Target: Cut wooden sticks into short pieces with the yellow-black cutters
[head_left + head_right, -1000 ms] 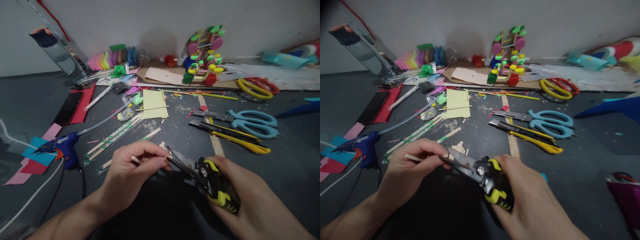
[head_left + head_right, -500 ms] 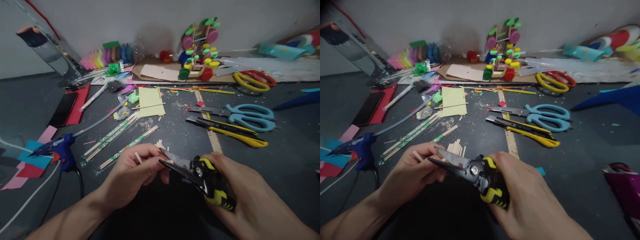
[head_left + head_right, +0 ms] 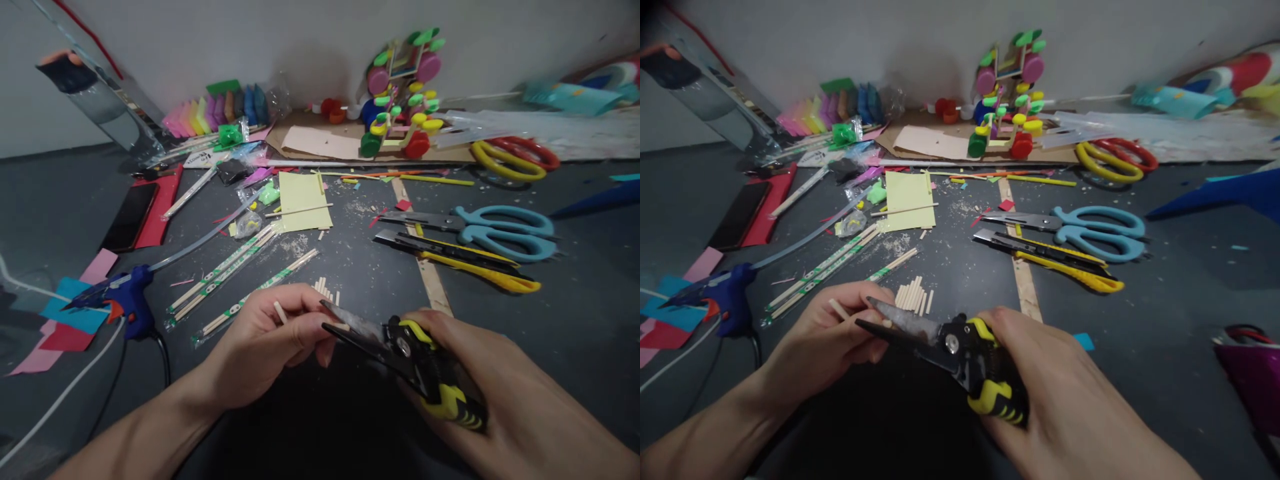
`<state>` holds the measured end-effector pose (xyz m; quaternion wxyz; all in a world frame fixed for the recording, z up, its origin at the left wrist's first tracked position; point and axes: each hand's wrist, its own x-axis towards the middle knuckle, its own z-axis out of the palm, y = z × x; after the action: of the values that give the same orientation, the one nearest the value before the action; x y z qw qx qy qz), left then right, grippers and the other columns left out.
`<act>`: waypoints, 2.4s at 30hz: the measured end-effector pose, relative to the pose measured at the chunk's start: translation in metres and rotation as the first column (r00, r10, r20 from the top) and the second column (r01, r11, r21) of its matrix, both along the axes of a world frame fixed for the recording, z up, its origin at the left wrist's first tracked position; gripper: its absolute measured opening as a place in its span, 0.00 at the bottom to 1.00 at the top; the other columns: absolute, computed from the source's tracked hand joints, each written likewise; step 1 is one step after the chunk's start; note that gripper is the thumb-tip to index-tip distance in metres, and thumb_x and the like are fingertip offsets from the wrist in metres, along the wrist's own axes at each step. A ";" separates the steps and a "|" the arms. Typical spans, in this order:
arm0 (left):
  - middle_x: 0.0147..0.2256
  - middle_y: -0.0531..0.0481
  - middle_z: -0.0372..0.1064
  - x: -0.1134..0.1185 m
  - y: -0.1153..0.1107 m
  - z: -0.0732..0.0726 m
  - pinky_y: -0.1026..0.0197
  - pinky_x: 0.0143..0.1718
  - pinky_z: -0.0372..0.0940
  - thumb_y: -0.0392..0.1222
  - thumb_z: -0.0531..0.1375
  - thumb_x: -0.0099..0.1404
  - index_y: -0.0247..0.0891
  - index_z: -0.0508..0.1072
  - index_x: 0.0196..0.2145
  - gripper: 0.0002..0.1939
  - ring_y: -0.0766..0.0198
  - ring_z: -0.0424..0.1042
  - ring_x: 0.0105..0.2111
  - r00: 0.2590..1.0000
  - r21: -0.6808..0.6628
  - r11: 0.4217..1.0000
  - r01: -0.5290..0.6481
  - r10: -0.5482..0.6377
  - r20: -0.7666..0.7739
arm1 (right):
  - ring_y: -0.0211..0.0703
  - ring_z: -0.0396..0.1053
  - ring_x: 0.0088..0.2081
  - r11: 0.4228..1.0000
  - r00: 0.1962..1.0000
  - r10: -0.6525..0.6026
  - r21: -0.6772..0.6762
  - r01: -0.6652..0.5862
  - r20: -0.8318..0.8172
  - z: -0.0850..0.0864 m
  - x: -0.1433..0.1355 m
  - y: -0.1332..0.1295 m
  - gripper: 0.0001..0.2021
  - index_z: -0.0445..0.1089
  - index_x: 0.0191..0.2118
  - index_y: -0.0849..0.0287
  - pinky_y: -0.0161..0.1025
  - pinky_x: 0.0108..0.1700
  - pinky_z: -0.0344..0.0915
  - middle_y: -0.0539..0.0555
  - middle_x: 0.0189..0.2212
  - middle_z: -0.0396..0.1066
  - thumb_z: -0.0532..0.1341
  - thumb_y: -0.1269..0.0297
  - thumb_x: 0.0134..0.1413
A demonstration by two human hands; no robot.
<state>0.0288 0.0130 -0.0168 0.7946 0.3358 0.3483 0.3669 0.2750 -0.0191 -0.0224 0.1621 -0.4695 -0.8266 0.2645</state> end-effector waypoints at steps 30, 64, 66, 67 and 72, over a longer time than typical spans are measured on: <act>0.21 0.51 0.73 0.006 0.001 -0.001 0.69 0.15 0.41 0.39 0.66 0.62 0.35 0.73 0.30 0.06 0.77 0.48 0.14 0.999 0.020 0.999 -0.042 0.041 0.028 | 0.45 0.71 0.25 0.996 0.999 -0.054 0.073 0.054 -0.001 -0.002 -0.004 0.001 0.09 0.58 0.39 0.51 0.40 0.22 0.65 0.50 0.28 0.71 0.59 0.66 0.53; 0.28 0.49 0.79 0.006 0.000 -0.002 0.70 0.15 0.37 0.36 0.63 0.65 0.38 0.67 0.33 0.06 0.77 0.44 0.14 0.998 -0.028 0.999 0.042 -0.041 0.043 | 0.47 0.73 0.26 0.994 0.997 -0.075 0.083 0.074 0.010 -0.002 -0.002 0.004 0.11 0.61 0.42 0.51 0.40 0.23 0.68 0.51 0.30 0.73 0.60 0.65 0.52; 0.27 0.49 0.79 0.006 0.000 -0.001 0.69 0.15 0.37 0.35 0.64 0.64 0.38 0.67 0.33 0.07 0.77 0.44 0.14 0.999 -0.032 0.999 0.039 -0.038 0.025 | 0.46 0.73 0.26 0.993 0.997 -0.074 0.088 0.073 0.014 -0.003 -0.002 0.004 0.11 0.61 0.41 0.51 0.40 0.23 0.67 0.50 0.29 0.73 0.60 0.65 0.51; 0.26 0.49 0.79 0.006 0.000 -0.001 0.69 0.15 0.37 0.36 0.64 0.63 0.38 0.67 0.33 0.07 0.77 0.44 0.14 0.999 -0.031 0.999 0.035 -0.035 0.018 | 0.46 0.72 0.25 0.993 0.997 -0.073 0.092 0.071 0.018 -0.004 -0.002 0.003 0.10 0.61 0.40 0.51 0.39 0.22 0.67 0.50 0.29 0.73 0.60 0.65 0.51; 0.26 0.49 0.78 0.006 -0.001 -0.001 0.68 0.15 0.38 0.37 0.65 0.62 0.38 0.68 0.32 0.07 0.76 0.46 0.14 1.000 -0.024 1.000 0.010 -0.011 -0.013 | 0.45 0.72 0.25 0.993 0.998 -0.056 0.107 0.052 0.030 -0.004 -0.002 0.002 0.10 0.59 0.40 0.51 0.38 0.22 0.67 0.50 0.29 0.73 0.60 0.64 0.52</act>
<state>0.0347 0.0123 -0.0175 0.7982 0.3303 0.3561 0.3563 0.2732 -0.0170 -0.0260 0.1806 -0.4866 -0.8291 0.2079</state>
